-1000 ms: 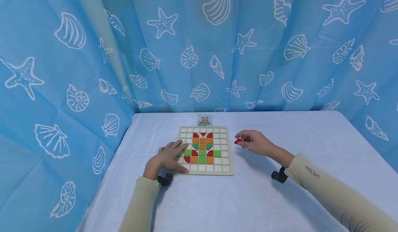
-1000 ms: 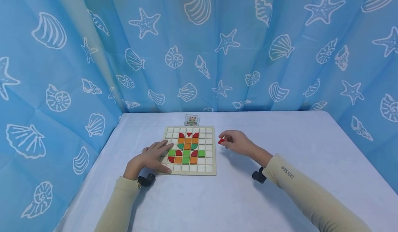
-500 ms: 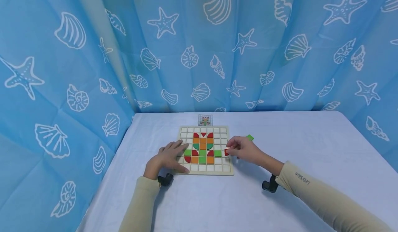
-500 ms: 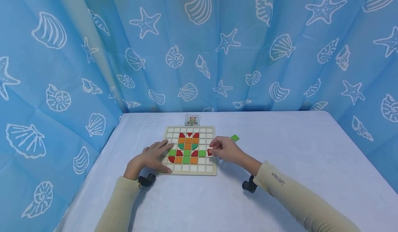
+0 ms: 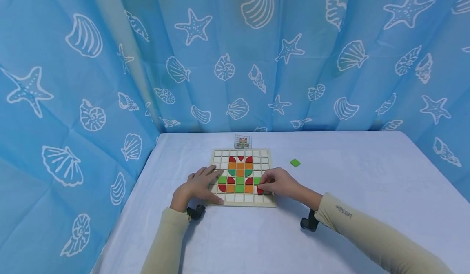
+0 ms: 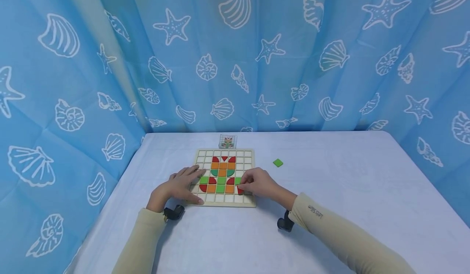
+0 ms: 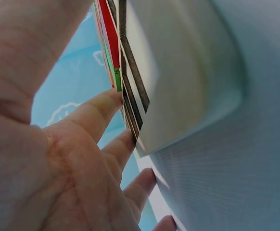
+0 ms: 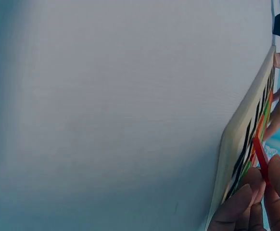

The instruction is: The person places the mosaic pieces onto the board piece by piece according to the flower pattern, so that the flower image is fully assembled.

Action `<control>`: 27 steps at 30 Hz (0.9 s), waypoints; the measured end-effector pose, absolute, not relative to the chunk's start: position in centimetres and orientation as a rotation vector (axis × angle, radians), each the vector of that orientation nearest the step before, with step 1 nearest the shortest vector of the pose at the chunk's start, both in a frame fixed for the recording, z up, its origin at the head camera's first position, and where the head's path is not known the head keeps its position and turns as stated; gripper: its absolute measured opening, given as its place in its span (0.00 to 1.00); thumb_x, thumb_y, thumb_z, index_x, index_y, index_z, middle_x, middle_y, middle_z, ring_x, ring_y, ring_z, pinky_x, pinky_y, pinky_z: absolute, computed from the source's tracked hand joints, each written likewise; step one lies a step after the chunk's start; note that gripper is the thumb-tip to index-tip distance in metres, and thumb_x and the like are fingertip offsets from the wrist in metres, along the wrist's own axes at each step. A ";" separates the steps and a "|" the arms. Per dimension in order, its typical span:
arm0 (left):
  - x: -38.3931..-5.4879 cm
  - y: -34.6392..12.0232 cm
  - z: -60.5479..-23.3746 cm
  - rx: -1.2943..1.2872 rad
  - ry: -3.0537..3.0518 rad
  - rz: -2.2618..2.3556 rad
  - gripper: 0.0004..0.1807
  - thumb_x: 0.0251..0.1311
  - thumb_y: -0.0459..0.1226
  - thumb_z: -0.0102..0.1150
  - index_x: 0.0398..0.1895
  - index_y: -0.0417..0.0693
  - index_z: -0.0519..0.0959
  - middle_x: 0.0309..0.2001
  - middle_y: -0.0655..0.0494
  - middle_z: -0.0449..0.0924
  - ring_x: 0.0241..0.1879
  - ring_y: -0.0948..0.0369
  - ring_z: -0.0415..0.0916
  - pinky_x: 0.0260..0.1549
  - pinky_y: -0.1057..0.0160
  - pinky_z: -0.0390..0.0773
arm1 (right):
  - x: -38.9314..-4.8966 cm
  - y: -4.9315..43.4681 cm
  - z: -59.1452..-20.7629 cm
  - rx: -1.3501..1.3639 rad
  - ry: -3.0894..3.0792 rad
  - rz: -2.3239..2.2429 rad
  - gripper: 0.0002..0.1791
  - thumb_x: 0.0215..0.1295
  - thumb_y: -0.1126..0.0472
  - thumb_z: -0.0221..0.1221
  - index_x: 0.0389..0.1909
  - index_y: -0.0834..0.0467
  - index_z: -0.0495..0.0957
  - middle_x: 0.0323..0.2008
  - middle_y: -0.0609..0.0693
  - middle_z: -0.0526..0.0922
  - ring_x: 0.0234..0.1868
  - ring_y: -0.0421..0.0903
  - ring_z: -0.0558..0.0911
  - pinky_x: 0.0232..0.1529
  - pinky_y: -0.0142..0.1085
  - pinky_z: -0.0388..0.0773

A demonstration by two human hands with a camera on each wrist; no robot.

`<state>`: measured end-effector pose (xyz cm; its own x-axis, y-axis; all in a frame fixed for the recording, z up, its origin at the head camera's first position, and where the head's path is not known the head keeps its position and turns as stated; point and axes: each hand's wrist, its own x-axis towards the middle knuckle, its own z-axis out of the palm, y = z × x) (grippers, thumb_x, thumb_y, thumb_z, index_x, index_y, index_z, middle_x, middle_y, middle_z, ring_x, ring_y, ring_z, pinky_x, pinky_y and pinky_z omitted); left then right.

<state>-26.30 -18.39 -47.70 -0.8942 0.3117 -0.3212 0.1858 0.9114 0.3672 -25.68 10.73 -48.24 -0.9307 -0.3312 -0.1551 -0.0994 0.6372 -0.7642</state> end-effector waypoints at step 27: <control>-26.4 -18.3 -47.8 0.349 2.691 0.440 0.59 0.40 0.60 0.76 0.77 0.66 0.56 0.80 0.55 0.46 0.78 0.46 0.42 0.71 0.34 0.49 | -26.3 10.2 -48.6 -0.569 2.641 -0.940 0.04 0.58 0.59 0.70 0.31 0.50 0.83 0.30 0.41 0.82 0.34 0.40 0.76 0.36 0.32 0.76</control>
<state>-26.40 -18.32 -47.85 -0.8929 0.3003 -0.3354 0.1778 0.9197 0.3501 -26.27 10.20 -48.56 -0.8830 -0.4515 -0.1280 -0.2690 0.7104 -0.6503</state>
